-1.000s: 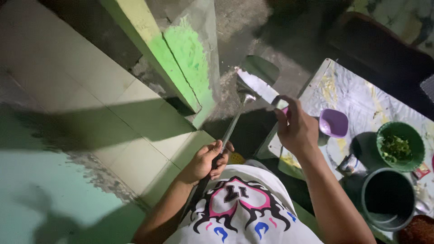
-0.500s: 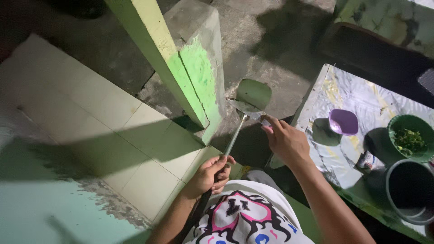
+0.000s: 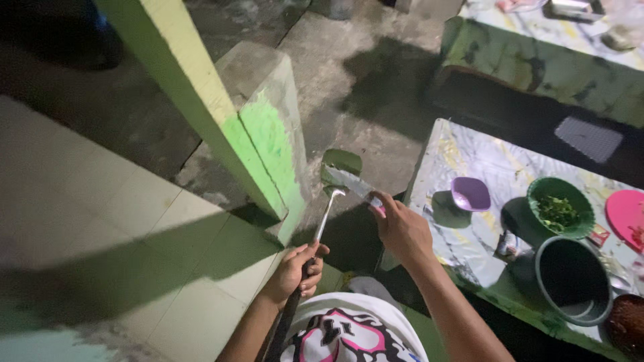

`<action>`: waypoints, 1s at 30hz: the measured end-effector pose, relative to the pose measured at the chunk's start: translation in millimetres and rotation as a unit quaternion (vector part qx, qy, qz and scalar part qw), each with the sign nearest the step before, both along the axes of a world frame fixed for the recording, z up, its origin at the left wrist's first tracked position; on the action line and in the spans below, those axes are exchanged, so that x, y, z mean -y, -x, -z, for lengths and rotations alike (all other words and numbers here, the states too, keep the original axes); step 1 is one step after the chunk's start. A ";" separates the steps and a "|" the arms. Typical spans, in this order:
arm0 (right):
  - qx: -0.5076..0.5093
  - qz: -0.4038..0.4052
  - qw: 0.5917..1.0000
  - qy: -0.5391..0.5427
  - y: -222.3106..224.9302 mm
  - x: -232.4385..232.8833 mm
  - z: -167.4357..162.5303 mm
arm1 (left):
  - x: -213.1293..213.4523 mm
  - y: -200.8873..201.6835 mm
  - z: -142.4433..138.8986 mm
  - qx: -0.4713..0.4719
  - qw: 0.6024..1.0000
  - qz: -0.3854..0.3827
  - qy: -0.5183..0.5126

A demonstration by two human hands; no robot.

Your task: The person holds a plate of cooked food in one hand and a long spatula in the other, then uses a knife to scrape food residue off the spatula blade over the plate and over the ground. They continue scraping the spatula clean while standing at the cooking table, then move back to the wok station and set the spatula into the wok.

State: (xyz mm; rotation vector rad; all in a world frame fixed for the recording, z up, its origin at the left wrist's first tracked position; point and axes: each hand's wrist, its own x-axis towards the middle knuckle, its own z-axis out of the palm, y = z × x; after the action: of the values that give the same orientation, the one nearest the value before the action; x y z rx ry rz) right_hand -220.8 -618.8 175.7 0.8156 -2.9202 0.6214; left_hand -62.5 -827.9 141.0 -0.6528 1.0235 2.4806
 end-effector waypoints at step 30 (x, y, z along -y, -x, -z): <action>0.166 0.012 0.986 -0.004 51.8 -17.5 16.8 | 3.6 85.5 82.5 0.136 0.987 -0.058 0.055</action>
State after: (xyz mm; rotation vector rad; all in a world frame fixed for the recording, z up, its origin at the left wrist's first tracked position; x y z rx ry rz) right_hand -272.7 -601.3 158.9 0.7392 -3.2228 0.8173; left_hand -148.0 -831.5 58.5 -1.0800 1.0479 2.3562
